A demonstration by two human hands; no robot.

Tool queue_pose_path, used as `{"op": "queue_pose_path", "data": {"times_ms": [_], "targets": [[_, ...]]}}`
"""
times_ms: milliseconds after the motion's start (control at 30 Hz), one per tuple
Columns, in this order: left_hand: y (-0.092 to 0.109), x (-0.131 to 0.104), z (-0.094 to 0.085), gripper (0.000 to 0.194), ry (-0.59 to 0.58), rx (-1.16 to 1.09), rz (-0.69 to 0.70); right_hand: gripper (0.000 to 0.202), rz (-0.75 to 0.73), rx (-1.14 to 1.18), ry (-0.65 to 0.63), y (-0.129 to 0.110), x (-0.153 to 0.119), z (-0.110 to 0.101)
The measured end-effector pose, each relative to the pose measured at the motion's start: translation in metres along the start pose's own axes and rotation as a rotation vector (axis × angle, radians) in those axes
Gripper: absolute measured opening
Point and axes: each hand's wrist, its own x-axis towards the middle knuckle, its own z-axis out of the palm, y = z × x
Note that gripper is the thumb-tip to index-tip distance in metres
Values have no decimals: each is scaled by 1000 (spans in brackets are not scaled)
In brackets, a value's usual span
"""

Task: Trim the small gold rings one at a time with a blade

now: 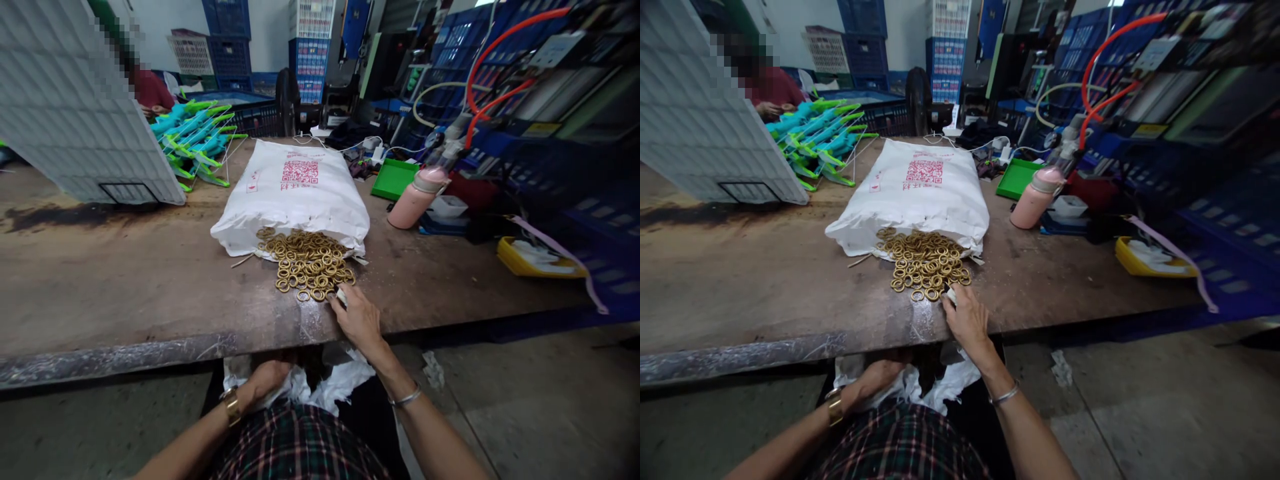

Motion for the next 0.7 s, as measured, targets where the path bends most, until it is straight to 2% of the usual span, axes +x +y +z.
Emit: {"op": "queue_pose_path", "data": {"times_ms": [100,167,233,300,433,533,600,700], "targets": [[7,-17,7,31,-76,178,-6,29,21,-61,-54,-11,3,-4],[13,-32,10,36,-98,275,56,27,27,-73,-61,-14,5,-4],[27,-43,10,34,-98,279,134,25,19,-61,-45,-13,5,-3],[46,-48,8,30,-99,213,137,23,1,-26,-18,-10,4,0],[82,-37,8,35,55,-63,84,20,13,130,8,-3,-1,4],[95,-19,12,41,161,-160,139,20,-1,416,-7,-7,-7,3],[97,-11,16,43,170,-189,158,20,-31,599,-44,-14,-13,0],[99,-5,19,43,137,-226,166,19,-53,740,-107,-27,-21,-3]]}}
